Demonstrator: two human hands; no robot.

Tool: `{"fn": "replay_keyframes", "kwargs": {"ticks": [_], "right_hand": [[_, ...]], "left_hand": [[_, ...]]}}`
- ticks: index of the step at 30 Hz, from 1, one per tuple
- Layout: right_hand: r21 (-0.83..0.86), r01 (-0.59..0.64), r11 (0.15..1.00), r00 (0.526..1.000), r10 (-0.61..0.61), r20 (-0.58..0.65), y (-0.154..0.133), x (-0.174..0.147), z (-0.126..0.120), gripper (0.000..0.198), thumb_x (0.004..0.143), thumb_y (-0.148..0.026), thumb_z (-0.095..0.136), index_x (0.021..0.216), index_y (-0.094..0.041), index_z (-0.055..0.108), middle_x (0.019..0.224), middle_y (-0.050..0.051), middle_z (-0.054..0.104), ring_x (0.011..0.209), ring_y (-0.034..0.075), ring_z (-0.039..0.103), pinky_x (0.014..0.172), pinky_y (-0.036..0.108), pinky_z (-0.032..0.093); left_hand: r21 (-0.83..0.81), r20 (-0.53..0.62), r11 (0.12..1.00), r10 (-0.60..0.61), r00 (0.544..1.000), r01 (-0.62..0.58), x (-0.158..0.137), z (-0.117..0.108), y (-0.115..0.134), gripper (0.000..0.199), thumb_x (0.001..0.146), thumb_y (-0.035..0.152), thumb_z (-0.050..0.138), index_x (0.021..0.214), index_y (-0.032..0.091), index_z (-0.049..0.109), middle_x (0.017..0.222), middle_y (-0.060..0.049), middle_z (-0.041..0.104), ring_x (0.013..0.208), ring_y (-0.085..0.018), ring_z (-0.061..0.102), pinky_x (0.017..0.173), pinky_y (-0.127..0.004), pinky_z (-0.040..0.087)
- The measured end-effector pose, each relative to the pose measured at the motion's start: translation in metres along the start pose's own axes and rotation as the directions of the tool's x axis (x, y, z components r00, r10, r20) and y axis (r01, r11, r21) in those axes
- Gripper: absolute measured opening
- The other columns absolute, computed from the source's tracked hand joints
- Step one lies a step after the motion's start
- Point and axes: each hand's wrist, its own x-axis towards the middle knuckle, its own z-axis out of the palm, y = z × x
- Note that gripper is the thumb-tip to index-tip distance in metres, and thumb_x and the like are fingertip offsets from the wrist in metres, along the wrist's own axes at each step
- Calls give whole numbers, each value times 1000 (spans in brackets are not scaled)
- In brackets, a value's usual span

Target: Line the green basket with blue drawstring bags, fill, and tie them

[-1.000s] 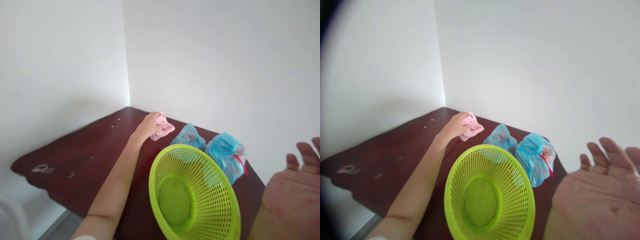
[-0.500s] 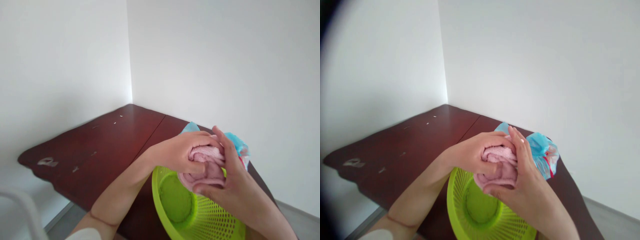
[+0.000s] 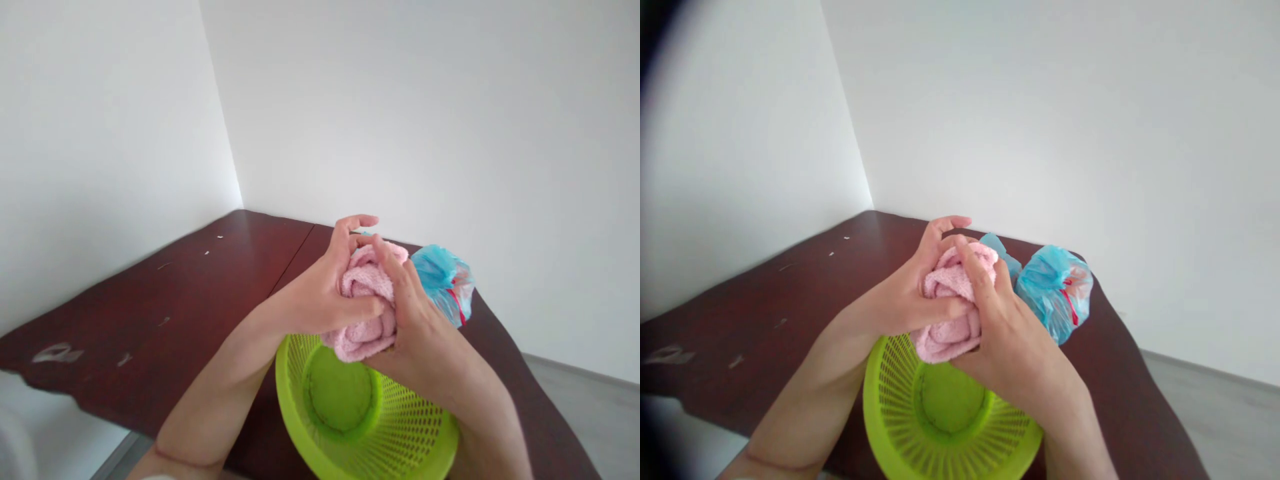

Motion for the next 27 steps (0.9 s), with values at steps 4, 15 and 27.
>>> {"fn": "replay_keyframes", "kwargs": {"ticks": [4, 15, 27], "right_hand": [[40, 9, 999, 999, -10, 46, 1, 7, -4, 119, 88, -9, 92, 185, -54, 39, 181, 11, 50, 157, 41, 68, 121, 60, 71], [125, 2, 992, 980, 24, -199, 6, 15, -2, 89, 86, -13, 90, 166, -34, 57, 159, 12, 68, 146, 36, 72, 123, 54, 64], [336, 43, 941, 998, -23, -62, 25, 27, 21, 61, 80, -19, 91, 136, -26, 68, 136, 8, 76, 122, 28, 74, 107, 41, 60]], "left_hand": [[-5, 66, 996, -91, 994, 91, -2, -5, 9, 96, 97, 25, 92, 175, 33, 36, 170, -16, 60, 151, -33, 70, 122, -47, 63], [379, -223, 918, -32, 974, 117, -13, -30, 31, 54, 125, 68, 52, 138, 25, 83, 139, -10, 86, 128, -31, 79, 112, -43, 64], [291, -359, 910, -184, 915, 297, -136, -20, -38, 50, 124, 64, 43, 140, 34, 79, 176, -9, 65, 169, -42, 54, 143, -68, 43]]}}
